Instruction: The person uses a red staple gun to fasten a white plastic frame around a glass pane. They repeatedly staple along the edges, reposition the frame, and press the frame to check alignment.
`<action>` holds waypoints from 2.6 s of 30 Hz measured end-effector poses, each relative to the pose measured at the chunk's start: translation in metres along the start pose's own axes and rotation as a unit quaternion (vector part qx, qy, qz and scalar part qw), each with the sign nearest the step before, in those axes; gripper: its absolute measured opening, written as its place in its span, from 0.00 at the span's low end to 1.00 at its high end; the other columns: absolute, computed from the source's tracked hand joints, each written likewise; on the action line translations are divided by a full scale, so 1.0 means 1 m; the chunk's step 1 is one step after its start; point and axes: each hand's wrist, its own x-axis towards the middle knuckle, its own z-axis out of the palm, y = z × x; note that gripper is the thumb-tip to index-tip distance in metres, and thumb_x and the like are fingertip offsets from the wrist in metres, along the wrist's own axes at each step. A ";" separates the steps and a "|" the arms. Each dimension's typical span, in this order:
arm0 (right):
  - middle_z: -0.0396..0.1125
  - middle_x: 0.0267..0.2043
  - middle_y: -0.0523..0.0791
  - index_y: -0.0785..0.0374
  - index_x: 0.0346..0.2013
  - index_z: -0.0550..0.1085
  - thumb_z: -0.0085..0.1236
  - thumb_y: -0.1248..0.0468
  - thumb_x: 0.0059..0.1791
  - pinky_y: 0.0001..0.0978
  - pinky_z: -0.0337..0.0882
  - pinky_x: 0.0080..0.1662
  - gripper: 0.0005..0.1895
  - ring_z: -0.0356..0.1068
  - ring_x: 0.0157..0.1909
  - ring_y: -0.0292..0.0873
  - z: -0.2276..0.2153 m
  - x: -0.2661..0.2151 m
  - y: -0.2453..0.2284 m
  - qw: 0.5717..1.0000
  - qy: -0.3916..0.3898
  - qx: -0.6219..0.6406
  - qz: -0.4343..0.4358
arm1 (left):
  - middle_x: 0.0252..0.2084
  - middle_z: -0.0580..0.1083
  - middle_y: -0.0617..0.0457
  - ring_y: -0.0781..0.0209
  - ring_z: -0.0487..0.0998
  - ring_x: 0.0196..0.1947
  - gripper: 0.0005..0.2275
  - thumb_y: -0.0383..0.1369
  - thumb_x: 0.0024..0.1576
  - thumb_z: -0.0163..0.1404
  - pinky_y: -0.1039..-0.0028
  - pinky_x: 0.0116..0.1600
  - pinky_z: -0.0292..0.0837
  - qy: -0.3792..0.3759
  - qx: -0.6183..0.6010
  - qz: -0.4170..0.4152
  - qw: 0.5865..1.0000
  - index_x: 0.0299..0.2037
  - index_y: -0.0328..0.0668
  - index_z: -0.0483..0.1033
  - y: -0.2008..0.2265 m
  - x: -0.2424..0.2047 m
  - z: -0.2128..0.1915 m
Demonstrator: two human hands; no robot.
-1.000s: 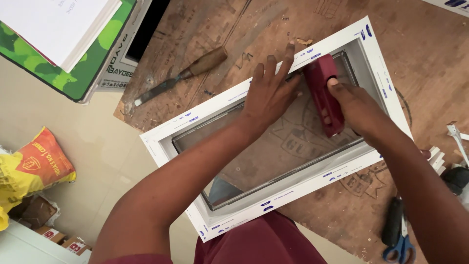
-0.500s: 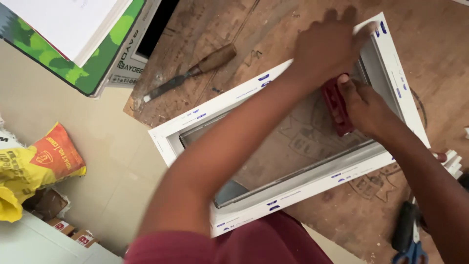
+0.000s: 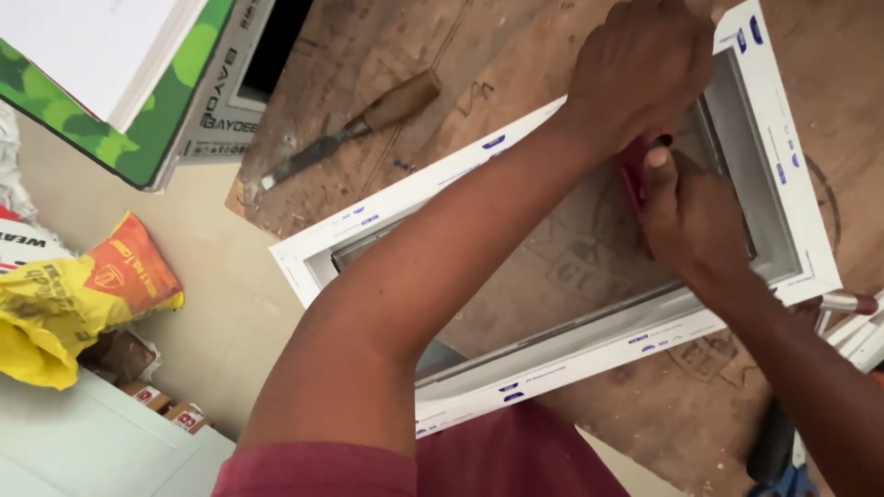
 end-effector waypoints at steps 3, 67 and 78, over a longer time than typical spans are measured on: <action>0.66 0.24 0.58 0.71 0.36 0.75 0.26 0.40 0.63 0.53 0.66 0.35 0.40 0.69 0.29 0.63 0.008 0.001 0.013 0.995 0.057 -0.060 -0.056 | 0.32 0.77 0.41 0.41 0.79 0.34 0.12 0.37 0.56 0.45 0.52 0.37 0.76 0.008 0.012 0.027 1.000 0.26 0.41 0.78 -0.003 0.000 0.000; 0.72 0.28 0.54 0.72 0.39 0.74 0.22 0.36 0.57 0.42 0.70 0.39 0.43 0.73 0.32 0.50 0.016 -0.009 -0.038 0.992 -0.094 0.038 0.080 | 0.38 0.77 0.41 0.40 0.80 0.36 0.23 0.54 0.56 0.46 0.53 0.36 0.77 -0.040 0.045 -0.076 0.995 0.39 0.40 0.81 0.001 -0.026 -0.049; 0.68 0.22 0.52 0.73 0.33 0.72 0.23 0.42 0.62 0.42 0.69 0.33 0.39 0.72 0.27 0.49 0.030 -0.019 -0.035 0.998 -0.029 0.052 0.019 | 0.35 0.76 0.38 0.43 0.81 0.36 0.26 0.54 0.59 0.40 0.55 0.40 0.78 -0.001 0.005 -0.101 0.995 0.27 0.37 0.80 -0.015 -0.025 -0.023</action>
